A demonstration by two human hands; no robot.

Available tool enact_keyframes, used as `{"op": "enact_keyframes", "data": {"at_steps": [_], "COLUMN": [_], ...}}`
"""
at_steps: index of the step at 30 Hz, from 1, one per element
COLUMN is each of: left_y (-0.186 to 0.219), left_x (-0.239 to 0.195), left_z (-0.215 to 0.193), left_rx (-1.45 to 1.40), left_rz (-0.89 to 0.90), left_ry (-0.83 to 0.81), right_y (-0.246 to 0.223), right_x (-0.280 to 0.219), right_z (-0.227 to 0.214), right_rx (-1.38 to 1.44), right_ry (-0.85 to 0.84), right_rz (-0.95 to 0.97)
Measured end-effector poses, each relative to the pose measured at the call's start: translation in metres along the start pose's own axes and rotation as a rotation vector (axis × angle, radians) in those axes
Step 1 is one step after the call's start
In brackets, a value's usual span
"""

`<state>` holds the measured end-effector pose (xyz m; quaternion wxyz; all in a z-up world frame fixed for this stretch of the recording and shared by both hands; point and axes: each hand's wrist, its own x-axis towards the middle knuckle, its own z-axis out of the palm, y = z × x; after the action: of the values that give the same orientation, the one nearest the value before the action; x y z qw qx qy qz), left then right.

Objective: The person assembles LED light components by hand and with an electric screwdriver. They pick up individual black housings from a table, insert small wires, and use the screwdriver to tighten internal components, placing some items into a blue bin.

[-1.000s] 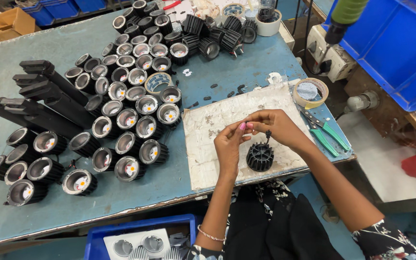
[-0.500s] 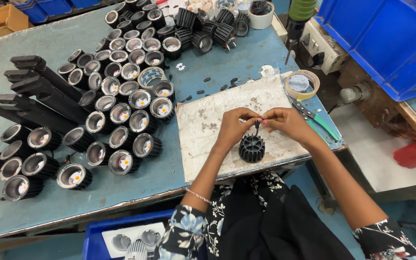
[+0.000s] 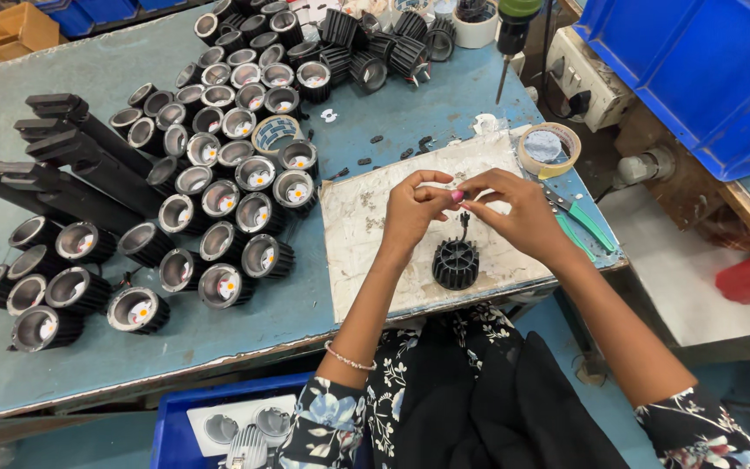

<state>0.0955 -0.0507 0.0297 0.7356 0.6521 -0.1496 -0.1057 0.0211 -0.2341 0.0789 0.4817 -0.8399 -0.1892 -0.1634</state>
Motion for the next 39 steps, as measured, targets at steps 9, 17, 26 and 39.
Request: {"op": "enact_keyframes", "data": {"at_steps": [9, 17, 26, 39], "left_y": [0.018, 0.011, -0.018, -0.039], "left_x": [-0.083, -0.147, -0.138, -0.142], "left_z": [0.017, 0.048, 0.039, 0.03], "left_rx": [0.457, 0.618, 0.507, 0.606], "left_rz": [0.163, 0.347, 0.376, 0.636], "left_ry": [0.195, 0.226, 0.213, 0.195], "right_y": [-0.002, 0.026, 0.035, 0.037], "right_x": [-0.022, -0.052, -0.08, 0.054], "right_z": [-0.004, 0.009, 0.025, -0.13], "right_rx": [-0.033, 0.157, 0.012, -0.04], "right_ry": [0.121, 0.055, 0.216, 0.7], "right_rz": [0.027, 0.249, 0.448, -0.181]}}
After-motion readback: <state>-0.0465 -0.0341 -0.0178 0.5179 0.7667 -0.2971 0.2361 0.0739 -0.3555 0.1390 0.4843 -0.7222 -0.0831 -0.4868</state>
